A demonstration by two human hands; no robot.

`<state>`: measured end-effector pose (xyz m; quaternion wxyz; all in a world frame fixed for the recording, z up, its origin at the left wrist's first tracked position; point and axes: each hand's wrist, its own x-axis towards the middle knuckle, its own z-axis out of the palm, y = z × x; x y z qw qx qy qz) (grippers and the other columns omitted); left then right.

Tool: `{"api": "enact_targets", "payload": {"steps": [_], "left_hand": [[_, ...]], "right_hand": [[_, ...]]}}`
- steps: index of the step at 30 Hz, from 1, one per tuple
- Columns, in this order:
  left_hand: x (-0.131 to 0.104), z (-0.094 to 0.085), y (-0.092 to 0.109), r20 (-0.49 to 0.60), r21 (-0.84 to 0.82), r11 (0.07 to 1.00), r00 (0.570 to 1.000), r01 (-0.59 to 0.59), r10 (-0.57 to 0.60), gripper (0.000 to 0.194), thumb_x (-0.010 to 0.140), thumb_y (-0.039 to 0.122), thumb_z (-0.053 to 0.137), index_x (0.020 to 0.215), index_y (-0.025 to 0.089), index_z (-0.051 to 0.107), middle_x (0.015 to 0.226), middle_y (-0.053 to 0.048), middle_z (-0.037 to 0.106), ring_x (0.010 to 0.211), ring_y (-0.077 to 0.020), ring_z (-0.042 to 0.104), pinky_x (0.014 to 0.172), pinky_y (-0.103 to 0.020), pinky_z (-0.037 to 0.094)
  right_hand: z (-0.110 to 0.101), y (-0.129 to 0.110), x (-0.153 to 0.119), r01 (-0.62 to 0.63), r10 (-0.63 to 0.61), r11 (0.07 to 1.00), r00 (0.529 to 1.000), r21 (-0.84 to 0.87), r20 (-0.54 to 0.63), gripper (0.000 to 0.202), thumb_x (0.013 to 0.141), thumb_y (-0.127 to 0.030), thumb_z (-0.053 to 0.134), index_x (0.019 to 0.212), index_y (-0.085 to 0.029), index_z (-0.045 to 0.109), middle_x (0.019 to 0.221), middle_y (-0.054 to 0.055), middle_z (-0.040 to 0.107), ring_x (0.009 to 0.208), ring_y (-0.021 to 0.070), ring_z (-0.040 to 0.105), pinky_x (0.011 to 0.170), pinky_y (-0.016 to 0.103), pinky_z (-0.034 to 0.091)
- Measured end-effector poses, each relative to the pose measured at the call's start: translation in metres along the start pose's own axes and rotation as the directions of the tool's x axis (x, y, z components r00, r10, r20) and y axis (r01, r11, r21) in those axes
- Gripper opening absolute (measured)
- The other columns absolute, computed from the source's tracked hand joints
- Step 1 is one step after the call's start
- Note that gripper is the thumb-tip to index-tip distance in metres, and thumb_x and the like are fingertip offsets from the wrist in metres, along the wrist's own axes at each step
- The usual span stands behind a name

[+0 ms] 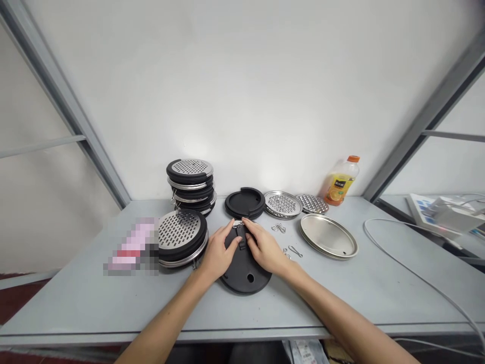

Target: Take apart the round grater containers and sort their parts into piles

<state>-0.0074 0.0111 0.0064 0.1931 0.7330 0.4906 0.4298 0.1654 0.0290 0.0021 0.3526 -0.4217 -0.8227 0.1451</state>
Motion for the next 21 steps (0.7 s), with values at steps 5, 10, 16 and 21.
{"api": "enact_targets", "payload": {"steps": [5, 10, 16, 21], "left_hand": [[-0.0006, -0.0007, 0.0012, 0.002, -0.011, 1.0, 1.0, -0.009, 0.009, 0.044, 0.091, 0.03, 0.053, 0.133, 0.016, 0.052, 0.125, -0.011, 0.063, 0.122, -0.0234, 0.055, 0.106, -0.039, 0.042], [-0.0002, -0.0012, 0.0007, -0.005, -0.005, 1.0, 1.0, -0.027, 0.027, 0.042, 0.095, 0.029, 0.045, 0.134, 0.015, 0.051, 0.125, -0.012, 0.063, 0.12, -0.0228, 0.057, 0.104, -0.039, 0.044], [0.0008, -0.0003, 0.001, -0.001, -0.003, 0.998, 0.998, -0.059, 0.059, 0.041, 0.095, 0.028, 0.046, 0.134, 0.016, 0.051, 0.127, -0.011, 0.062, 0.12, -0.0219, 0.057, 0.105, -0.039, 0.043], [0.0027, 0.0014, 0.0023, 0.002, -0.018, 0.997, 0.998, -0.07, 0.07, 0.037, 0.096, 0.027, 0.042, 0.128, 0.018, 0.057, 0.121, -0.01, 0.066, 0.114, -0.021, 0.06, 0.101, -0.038, 0.047]], "right_hand": [[0.0011, 0.0026, -0.0004, 0.013, -0.013, 1.0, 1.0, 0.003, -0.009, 0.049, 0.091, -0.018, 0.038, 0.139, -0.009, 0.044, 0.141, 0.017, 0.049, 0.131, 0.0265, 0.047, 0.109, 0.047, 0.039], [-0.0025, 0.0011, 0.003, 0.024, -0.025, 1.0, 1.0, 0.013, 0.012, 0.049, 0.091, -0.016, 0.037, 0.139, -0.009, 0.044, 0.141, 0.017, 0.049, 0.13, 0.0265, 0.047, 0.109, 0.048, 0.04], [-0.0055, -0.0028, 0.0067, 0.025, -0.025, 1.0, 0.999, -0.002, 0.035, 0.047, 0.091, -0.016, 0.037, 0.137, -0.01, 0.047, 0.139, 0.016, 0.052, 0.128, 0.0251, 0.05, 0.108, 0.044, 0.041], [-0.0059, -0.0064, 0.009, -0.025, 0.025, 1.0, 1.0, 0.008, 0.019, 0.045, 0.091, -0.014, 0.036, 0.133, -0.013, 0.052, 0.133, 0.013, 0.058, 0.121, 0.0251, 0.056, 0.102, 0.044, 0.046]]}}
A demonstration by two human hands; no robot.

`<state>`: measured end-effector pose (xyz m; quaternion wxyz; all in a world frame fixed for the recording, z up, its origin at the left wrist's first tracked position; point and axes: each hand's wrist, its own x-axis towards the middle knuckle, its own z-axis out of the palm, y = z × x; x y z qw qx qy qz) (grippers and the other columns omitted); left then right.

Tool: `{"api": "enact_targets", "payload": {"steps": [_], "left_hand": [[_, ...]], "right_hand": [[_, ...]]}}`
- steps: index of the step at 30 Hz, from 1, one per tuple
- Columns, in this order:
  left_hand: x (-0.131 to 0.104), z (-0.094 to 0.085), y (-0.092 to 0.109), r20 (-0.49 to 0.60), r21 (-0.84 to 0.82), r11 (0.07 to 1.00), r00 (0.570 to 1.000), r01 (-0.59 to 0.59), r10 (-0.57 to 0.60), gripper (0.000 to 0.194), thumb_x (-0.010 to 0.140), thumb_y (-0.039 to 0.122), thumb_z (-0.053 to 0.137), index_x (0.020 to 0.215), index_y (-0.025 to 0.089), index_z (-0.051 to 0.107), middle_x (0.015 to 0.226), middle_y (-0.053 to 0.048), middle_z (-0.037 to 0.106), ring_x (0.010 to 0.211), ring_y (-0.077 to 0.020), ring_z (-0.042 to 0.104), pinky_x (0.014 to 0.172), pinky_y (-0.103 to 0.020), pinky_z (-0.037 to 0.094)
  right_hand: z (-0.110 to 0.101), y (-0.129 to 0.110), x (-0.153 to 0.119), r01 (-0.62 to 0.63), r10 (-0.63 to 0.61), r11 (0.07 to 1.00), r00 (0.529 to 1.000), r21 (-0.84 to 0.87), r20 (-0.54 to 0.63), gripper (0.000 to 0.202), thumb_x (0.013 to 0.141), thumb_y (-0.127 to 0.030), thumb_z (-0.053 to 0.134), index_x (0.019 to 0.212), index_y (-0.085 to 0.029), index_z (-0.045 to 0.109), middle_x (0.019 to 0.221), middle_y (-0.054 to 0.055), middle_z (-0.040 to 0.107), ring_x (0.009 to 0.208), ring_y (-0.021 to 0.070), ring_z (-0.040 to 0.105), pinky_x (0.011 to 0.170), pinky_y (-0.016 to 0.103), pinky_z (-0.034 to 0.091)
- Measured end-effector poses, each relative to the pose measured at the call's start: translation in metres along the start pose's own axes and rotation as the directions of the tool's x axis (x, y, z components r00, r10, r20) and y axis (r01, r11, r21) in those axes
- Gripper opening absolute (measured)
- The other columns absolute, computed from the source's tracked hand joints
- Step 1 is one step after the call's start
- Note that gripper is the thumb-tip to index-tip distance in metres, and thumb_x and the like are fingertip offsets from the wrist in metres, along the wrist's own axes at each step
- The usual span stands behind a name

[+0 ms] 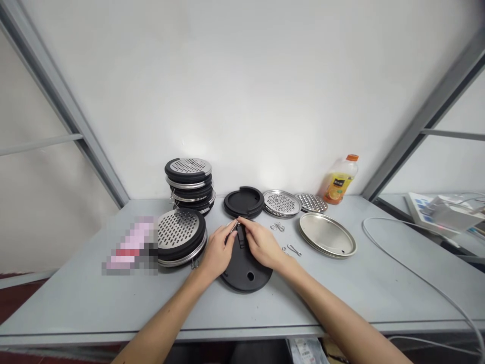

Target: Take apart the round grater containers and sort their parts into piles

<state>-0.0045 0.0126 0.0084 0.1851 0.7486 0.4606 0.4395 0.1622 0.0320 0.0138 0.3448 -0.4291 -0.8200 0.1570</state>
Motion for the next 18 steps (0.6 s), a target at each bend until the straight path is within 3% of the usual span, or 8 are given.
{"api": "enact_targets", "payload": {"steps": [6, 10, 15, 18], "left_hand": [[0.001, 0.0, 0.002, -0.04, 0.009, 0.999, 0.999, 0.034, -0.034, 0.037, 0.095, 0.028, 0.043, 0.128, 0.016, 0.058, 0.125, -0.01, 0.064, 0.118, -0.0211, 0.059, 0.105, -0.039, 0.044], [0.001, 0.0, 0.005, -0.058, 0.012, 0.999, 0.997, 0.047, -0.046, 0.04, 0.093, 0.03, 0.049, 0.131, 0.018, 0.054, 0.125, -0.01, 0.064, 0.119, -0.022, 0.058, 0.105, -0.038, 0.044], [0.001, 0.0, 0.007, -0.053, 0.014, 0.999, 0.997, 0.052, -0.051, 0.037, 0.093, 0.03, 0.049, 0.128, 0.018, 0.058, 0.124, -0.01, 0.065, 0.116, -0.022, 0.06, 0.102, -0.037, 0.046], [0.001, 0.0, 0.006, -0.059, 0.014, 0.999, 0.997, 0.048, -0.047, 0.035, 0.094, 0.028, 0.048, 0.125, 0.018, 0.06, 0.122, -0.009, 0.066, 0.114, -0.0215, 0.062, 0.102, -0.037, 0.047]], "right_hand": [[-0.007, -0.006, 0.004, -0.019, 0.042, 0.987, 0.989, 0.16, -0.144, 0.028, 0.09, -0.023, 0.048, 0.11, -0.021, 0.068, 0.114, 0.008, 0.07, 0.106, 0.0236, 0.065, 0.096, 0.041, 0.05], [-0.015, -0.007, 0.005, -0.036, 0.093, 0.975, 0.963, 0.22, -0.253, 0.021, 0.089, -0.026, 0.05, 0.095, -0.021, 0.07, 0.103, 0.007, 0.073, 0.097, 0.0231, 0.067, 0.089, 0.04, 0.052], [-0.019, -0.004, 0.006, -0.032, 0.088, 0.964, 0.975, 0.265, -0.204, 0.022, 0.09, -0.029, 0.048, 0.096, -0.02, 0.068, 0.106, 0.008, 0.071, 0.098, 0.0225, 0.065, 0.088, 0.038, 0.05], [-0.023, 0.0, 0.008, -0.042, 0.125, 0.946, 0.962, 0.321, -0.241, 0.022, 0.09, -0.029, 0.047, 0.094, -0.019, 0.067, 0.099, 0.007, 0.071, 0.094, 0.0214, 0.065, 0.087, 0.037, 0.048]]}}
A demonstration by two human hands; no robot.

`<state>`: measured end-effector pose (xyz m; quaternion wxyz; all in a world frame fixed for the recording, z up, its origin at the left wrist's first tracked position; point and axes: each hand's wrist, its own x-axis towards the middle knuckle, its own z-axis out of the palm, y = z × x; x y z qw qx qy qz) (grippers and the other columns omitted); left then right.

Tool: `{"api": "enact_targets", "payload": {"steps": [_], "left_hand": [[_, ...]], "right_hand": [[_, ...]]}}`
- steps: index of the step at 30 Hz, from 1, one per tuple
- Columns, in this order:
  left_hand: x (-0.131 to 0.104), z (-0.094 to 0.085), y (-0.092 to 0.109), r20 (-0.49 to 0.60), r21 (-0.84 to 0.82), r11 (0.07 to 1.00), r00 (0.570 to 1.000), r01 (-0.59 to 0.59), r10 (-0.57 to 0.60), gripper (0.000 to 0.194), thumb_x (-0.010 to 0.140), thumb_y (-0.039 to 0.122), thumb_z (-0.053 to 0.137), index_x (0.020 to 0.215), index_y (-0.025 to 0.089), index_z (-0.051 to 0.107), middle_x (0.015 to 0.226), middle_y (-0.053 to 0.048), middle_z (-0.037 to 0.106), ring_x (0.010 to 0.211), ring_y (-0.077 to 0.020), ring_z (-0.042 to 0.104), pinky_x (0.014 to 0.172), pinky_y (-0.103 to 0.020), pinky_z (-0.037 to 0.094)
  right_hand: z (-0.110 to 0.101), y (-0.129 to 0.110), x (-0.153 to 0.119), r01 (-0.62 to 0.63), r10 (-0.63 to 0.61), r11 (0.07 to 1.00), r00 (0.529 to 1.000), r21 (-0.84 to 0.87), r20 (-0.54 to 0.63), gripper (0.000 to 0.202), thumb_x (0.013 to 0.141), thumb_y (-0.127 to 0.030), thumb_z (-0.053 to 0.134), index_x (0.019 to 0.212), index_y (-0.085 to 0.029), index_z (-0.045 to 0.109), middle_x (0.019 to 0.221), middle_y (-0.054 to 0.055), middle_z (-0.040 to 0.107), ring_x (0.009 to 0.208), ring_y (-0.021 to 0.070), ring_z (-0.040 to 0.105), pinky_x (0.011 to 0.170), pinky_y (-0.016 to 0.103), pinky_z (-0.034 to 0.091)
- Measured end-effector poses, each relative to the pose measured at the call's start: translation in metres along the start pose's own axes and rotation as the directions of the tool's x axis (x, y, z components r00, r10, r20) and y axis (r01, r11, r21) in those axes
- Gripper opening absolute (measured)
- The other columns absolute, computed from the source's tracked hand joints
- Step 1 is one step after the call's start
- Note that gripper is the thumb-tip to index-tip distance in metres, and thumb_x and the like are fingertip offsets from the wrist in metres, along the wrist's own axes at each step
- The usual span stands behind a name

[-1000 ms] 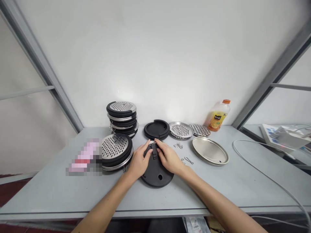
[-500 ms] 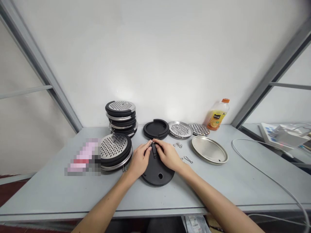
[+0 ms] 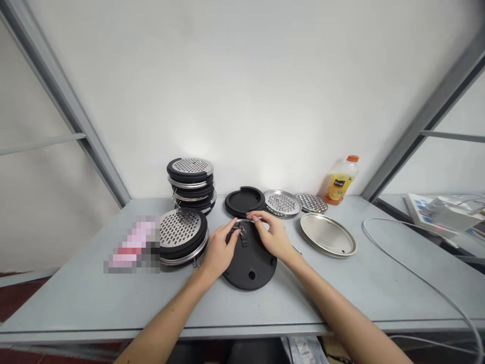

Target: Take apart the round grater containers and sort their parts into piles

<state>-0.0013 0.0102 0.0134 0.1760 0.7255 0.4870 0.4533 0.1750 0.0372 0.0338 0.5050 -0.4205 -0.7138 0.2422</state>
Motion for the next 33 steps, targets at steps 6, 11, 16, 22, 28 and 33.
{"api": "enact_targets", "payload": {"steps": [6, 11, 16, 22, 28, 33], "left_hand": [[0.0, 0.0, 0.002, 0.003, -0.005, 1.0, 1.0, 0.023, -0.023, 0.033, 0.094, 0.028, 0.047, 0.121, 0.017, 0.063, 0.121, -0.009, 0.067, 0.113, -0.0215, 0.063, 0.101, -0.036, 0.048], [-0.001, 0.0, 0.002, -0.002, -0.001, 1.0, 1.0, 0.019, -0.019, 0.033, 0.093, 0.027, 0.048, 0.121, 0.017, 0.063, 0.121, -0.009, 0.067, 0.113, -0.0218, 0.063, 0.101, -0.037, 0.048], [0.0, 0.0, 0.001, 0.001, 0.006, 1.0, 1.0, 0.027, -0.027, 0.033, 0.093, 0.028, 0.048, 0.121, 0.017, 0.063, 0.121, -0.009, 0.067, 0.113, -0.022, 0.063, 0.101, -0.037, 0.048], [-0.001, 0.0, 0.001, 0.0, 0.003, 1.0, 1.0, 0.015, -0.015, 0.033, 0.093, 0.027, 0.048, 0.121, 0.016, 0.063, 0.121, -0.009, 0.067, 0.112, -0.0221, 0.063, 0.101, -0.037, 0.048], [-0.001, 0.0, 0.0, -0.013, 0.005, 1.0, 1.0, -0.008, 0.008, 0.033, 0.093, 0.028, 0.048, 0.12, 0.019, 0.063, 0.119, -0.008, 0.068, 0.111, -0.0222, 0.063, 0.1, -0.037, 0.049], [-0.001, -0.002, 0.001, -0.004, 0.003, 1.0, 1.0, -0.015, 0.015, 0.032, 0.094, 0.028, 0.047, 0.12, 0.019, 0.063, 0.118, -0.008, 0.068, 0.11, -0.0216, 0.064, 0.099, -0.036, 0.049]], "right_hand": [[-0.014, 0.005, 0.008, -0.05, 0.071, 0.986, 0.989, 0.159, -0.129, 0.02, 0.082, -0.023, 0.045, 0.065, -0.02, 0.056, 0.08, 0.004, 0.068, 0.084, 0.0203, 0.062, 0.082, 0.035, 0.046], [-0.014, 0.005, 0.006, -0.018, 0.033, 0.982, 0.997, 0.186, -0.076, 0.02, 0.08, -0.023, 0.047, 0.067, -0.02, 0.062, 0.084, 0.005, 0.07, 0.089, 0.0217, 0.063, 0.087, 0.036, 0.045], [-0.012, 0.005, 0.003, 0.013, -0.012, 0.984, 1.0, 0.177, -0.005, 0.024, 0.08, -0.02, 0.043, 0.06, -0.02, 0.057, 0.085, 0.005, 0.069, 0.089, 0.0214, 0.062, 0.087, 0.036, 0.043], [-0.013, 0.005, 0.001, 0.056, -0.065, 0.988, 0.996, 0.142, 0.062, 0.022, 0.076, -0.016, 0.039, 0.055, -0.021, 0.045, 0.073, 0.003, 0.063, 0.08, 0.0201, 0.057, 0.079, 0.034, 0.042], [-0.01, 0.005, -0.001, 0.062, -0.077, 0.986, 0.993, 0.156, 0.093, 0.025, 0.078, -0.017, 0.037, 0.065, -0.021, 0.059, 0.085, 0.005, 0.067, 0.089, 0.0213, 0.059, 0.084, 0.035, 0.044], [-0.01, 0.006, -0.001, 0.099, -0.118, 0.975, 0.989, 0.198, 0.086, 0.031, 0.081, -0.017, 0.035, 0.063, -0.021, 0.06, 0.085, 0.006, 0.069, 0.092, 0.0219, 0.06, 0.087, 0.036, 0.044]]}}
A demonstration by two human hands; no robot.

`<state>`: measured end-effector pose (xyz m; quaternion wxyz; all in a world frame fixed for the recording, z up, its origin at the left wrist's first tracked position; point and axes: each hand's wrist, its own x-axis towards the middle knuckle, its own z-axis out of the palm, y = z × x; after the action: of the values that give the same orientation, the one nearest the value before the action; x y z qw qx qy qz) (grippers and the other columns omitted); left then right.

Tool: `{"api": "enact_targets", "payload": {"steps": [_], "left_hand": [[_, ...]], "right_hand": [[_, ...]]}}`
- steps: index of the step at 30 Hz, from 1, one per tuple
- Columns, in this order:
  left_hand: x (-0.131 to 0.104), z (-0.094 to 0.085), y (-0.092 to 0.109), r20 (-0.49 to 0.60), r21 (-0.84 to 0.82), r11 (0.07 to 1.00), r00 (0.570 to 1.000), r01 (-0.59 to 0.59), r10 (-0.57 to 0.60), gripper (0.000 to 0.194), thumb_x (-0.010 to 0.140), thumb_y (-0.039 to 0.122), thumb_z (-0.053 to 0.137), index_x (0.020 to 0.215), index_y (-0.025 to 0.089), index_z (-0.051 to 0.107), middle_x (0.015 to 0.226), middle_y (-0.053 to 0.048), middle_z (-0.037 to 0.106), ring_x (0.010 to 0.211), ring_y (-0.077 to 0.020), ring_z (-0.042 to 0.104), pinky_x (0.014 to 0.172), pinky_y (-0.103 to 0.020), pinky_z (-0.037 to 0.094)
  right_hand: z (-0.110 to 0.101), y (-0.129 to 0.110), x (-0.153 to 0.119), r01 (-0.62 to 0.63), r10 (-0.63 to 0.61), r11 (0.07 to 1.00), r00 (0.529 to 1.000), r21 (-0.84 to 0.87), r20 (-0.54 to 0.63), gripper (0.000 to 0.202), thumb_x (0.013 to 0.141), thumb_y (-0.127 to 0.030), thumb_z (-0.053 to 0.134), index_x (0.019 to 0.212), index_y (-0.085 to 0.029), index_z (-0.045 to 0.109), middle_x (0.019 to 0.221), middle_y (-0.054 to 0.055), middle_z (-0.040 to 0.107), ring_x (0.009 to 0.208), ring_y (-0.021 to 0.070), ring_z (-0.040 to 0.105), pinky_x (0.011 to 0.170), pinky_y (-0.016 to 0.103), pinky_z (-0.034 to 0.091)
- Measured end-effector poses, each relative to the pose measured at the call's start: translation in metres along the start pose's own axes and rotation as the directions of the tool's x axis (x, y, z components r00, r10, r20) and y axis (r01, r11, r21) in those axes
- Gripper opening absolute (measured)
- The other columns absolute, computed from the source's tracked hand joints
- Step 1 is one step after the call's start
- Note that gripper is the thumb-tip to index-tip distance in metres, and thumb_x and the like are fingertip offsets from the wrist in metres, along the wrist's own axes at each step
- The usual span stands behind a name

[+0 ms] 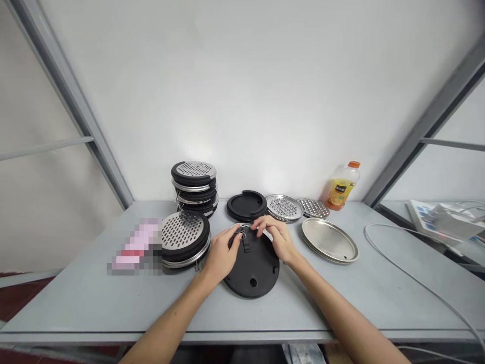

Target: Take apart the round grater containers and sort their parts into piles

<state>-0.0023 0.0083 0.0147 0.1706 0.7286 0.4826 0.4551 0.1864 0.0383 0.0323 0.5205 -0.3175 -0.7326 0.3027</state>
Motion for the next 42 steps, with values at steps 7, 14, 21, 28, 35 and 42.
{"api": "enact_targets", "payload": {"steps": [7, 14, 21, 28, 35, 42], "left_hand": [[-0.001, -0.001, 0.004, -0.009, -0.023, 0.999, 1.0, -0.024, 0.023, 0.032, 0.093, 0.028, 0.048, 0.12, 0.018, 0.063, 0.119, -0.008, 0.068, 0.111, -0.0204, 0.063, 0.1, -0.034, 0.048], [0.015, -0.01, 0.027, 0.034, -0.078, 0.996, 0.999, -0.037, 0.04, 0.027, 0.093, 0.028, 0.049, 0.11, 0.018, 0.068, 0.111, -0.004, 0.072, 0.104, -0.0182, 0.067, 0.095, -0.03, 0.051], [0.055, -0.006, 0.024, 0.058, -0.145, 0.986, 0.995, -0.078, 0.087, 0.024, 0.09, 0.027, 0.054, 0.104, 0.018, 0.071, 0.106, -0.004, 0.074, 0.1, -0.02, 0.068, 0.093, -0.031, 0.051], [0.049, 0.015, 0.002, 0.094, -0.23, 0.973, 0.995, 0.002, 0.021, 0.025, 0.09, 0.029, 0.053, 0.101, 0.018, 0.072, 0.105, -0.005, 0.074, 0.099, -0.02, 0.068, 0.091, -0.031, 0.051], [0.041, 0.013, -0.009, 0.069, -0.192, 0.981, 0.998, 0.02, -0.007, 0.026, 0.091, 0.028, 0.05, 0.104, 0.016, 0.07, 0.106, -0.007, 0.073, 0.099, -0.0199, 0.068, 0.09, -0.031, 0.051], [0.037, 0.013, -0.011, 0.09, -0.168, 0.986, 0.996, -0.002, 0.017, 0.026, 0.091, 0.028, 0.051, 0.104, 0.018, 0.07, 0.105, -0.006, 0.074, 0.099, -0.0204, 0.068, 0.09, -0.031, 0.05]], "right_hand": [[-0.004, 0.007, 0.0, 0.026, -0.024, 0.999, 0.997, 0.022, -0.079, 0.027, 0.075, -0.016, 0.036, 0.048, -0.023, 0.034, 0.054, 0.002, 0.046, 0.064, 0.0189, 0.049, 0.067, 0.033, 0.04], [-0.007, -0.001, 0.0, -0.01, 0.03, 0.994, 0.984, 0.111, -0.175, 0.025, 0.082, -0.02, 0.036, 0.066, -0.02, 0.055, 0.067, 0.003, 0.055, 0.07, 0.0189, 0.052, 0.069, 0.032, 0.041], [-0.016, 0.005, 0.003, 0.029, 0.005, 0.994, 0.948, 0.101, -0.318, 0.021, 0.079, -0.02, 0.036, 0.058, -0.021, 0.041, 0.073, 0.004, 0.056, 0.074, 0.0193, 0.05, 0.071, 0.033, 0.038], [-0.021, 0.023, 0.01, -0.072, 0.091, 0.995, 0.943, 0.071, -0.32, 0.022, 0.08, -0.022, 0.038, 0.059, -0.021, 0.046, 0.067, 0.002, 0.052, 0.072, 0.0189, 0.05, 0.069, 0.032, 0.039], [-0.01, 0.025, 0.015, -0.103, 0.107, 0.994, 0.963, 0.03, -0.249, 0.021, 0.084, -0.03, 0.044, 0.073, -0.02, 0.06, 0.078, 0.004, 0.059, 0.079, 0.0198, 0.054, 0.073, 0.031, 0.043], [-0.009, 0.026, 0.035, -0.188, 0.168, 0.977, 0.97, -0.104, -0.178, 0.025, 0.073, -0.026, 0.037, 0.049, -0.022, 0.041, 0.053, 0.001, 0.049, 0.061, 0.0176, 0.049, 0.065, 0.031, 0.038]]}}
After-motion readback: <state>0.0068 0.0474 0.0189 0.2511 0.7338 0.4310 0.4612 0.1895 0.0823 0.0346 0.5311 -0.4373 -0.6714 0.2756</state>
